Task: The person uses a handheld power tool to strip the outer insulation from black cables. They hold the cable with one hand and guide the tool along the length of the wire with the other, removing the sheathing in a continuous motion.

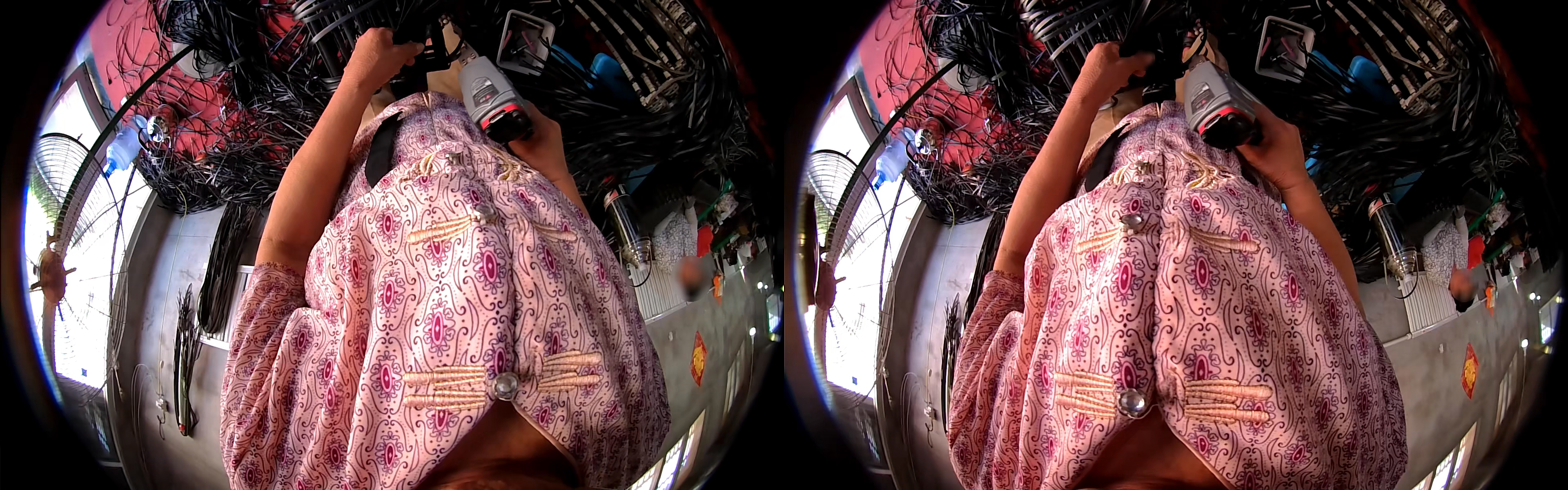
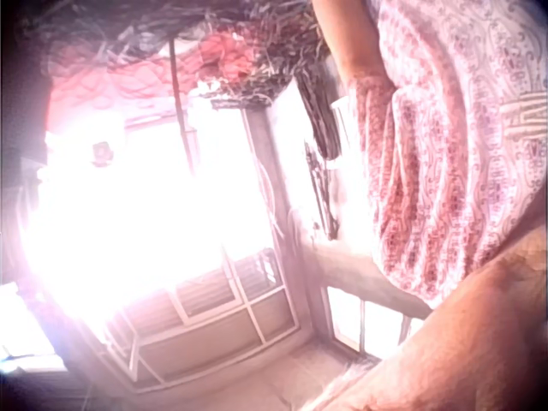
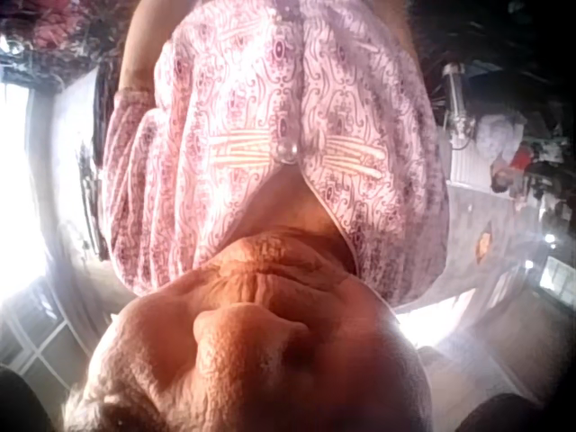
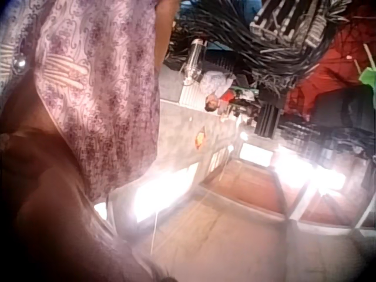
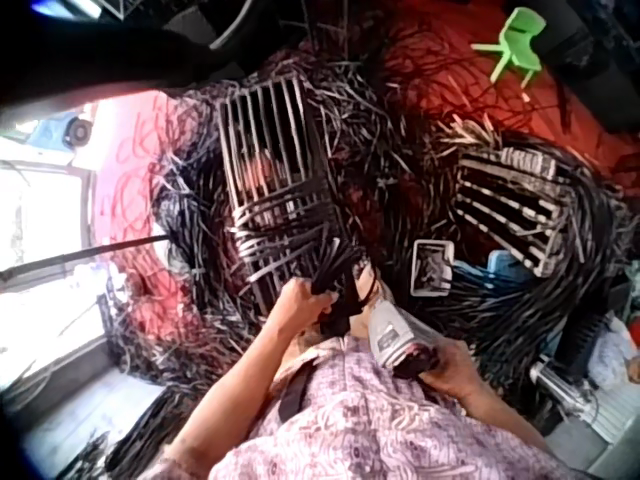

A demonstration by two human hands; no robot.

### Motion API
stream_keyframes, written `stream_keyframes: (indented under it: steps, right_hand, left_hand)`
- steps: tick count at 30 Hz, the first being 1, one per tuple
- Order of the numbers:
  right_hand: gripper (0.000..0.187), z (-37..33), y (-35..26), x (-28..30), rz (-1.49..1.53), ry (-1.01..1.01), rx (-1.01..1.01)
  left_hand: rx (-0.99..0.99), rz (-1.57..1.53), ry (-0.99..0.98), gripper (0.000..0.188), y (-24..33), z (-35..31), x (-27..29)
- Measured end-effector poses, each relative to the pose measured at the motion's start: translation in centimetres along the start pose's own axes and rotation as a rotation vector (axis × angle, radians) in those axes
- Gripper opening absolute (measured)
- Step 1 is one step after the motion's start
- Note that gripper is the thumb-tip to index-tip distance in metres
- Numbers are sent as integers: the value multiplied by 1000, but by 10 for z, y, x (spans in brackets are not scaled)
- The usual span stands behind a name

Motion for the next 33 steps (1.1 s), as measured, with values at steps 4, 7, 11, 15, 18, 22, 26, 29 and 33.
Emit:
stream_keyframes:
  steps: [4,7,11,15,18,22,26,29,33]
  right_hand:
    - [59,3,-6,-3,-80,-11,123]
    - [60,7,-12,-2,-153,-21,175]
    - [61,11,-19,-1,-228,-25,227]
    - [61,13,-21,1,-230,-38,255]
    - [61,15,-26,3,-242,-39,288]
    - [62,16,-31,3,-278,-51,344]
    - [61,16,-33,4,-317,-77,357]
    - [60,16,-42,6,-316,-70,395]
    - [58,16,-38,5,-338,-70,397]
  left_hand:
    - [3,38,-21,36,2,0,-4]
    - [-11,54,2,37,6,-2,-4]
    - [-54,51,47,36,4,0,-7]
    - [-49,48,69,35,2,0,-8]
    - [-48,41,73,34,7,-3,-7]
    - [-62,51,88,33,7,-2,-9]
    - [-57,68,75,33,13,-4,-8]
    - [-63,66,89,34,11,-4,-9]
    - [-96,57,127,34,2,1,-13]
Point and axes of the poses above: each hand's wrist, its own z-axis towards the middle knuckle, its own x-axis out of the back of the hand, y = z × x, the point moved 7 cm from there along z, towards the middle knuckle
